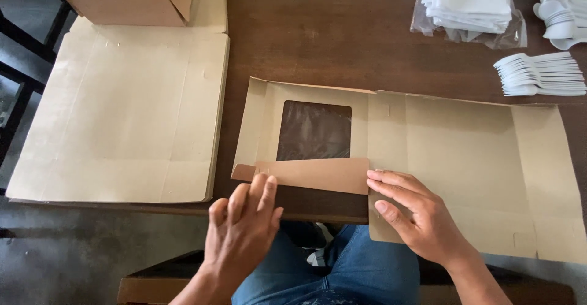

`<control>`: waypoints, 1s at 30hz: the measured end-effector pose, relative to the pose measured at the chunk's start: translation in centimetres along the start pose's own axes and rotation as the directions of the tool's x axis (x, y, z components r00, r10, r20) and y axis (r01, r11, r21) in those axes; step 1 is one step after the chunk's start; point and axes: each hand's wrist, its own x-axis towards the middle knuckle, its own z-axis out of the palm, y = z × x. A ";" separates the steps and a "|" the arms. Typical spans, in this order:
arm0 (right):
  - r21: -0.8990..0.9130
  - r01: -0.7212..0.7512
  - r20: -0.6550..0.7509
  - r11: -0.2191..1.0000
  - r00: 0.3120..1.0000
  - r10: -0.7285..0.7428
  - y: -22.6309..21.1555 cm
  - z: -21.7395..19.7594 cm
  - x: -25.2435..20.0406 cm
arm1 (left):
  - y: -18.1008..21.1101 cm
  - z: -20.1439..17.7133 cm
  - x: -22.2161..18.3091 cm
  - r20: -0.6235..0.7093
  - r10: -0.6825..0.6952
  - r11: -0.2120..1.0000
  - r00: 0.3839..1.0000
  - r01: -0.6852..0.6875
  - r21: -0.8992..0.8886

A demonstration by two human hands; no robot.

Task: The person folds and presses the flaps of a flat-packed cardboard box with a clear window, working on a wooden table. They fold each side panel and tab in sequence, pressing the creases to form the box shape.

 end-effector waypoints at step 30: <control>0.047 -0.030 -0.055 0.998 0.998 0.033 -0.2 0.0 0.1 | -2.4 -1.3 4.9 0.441 -0.421 0.310 0.792 0.583 -0.751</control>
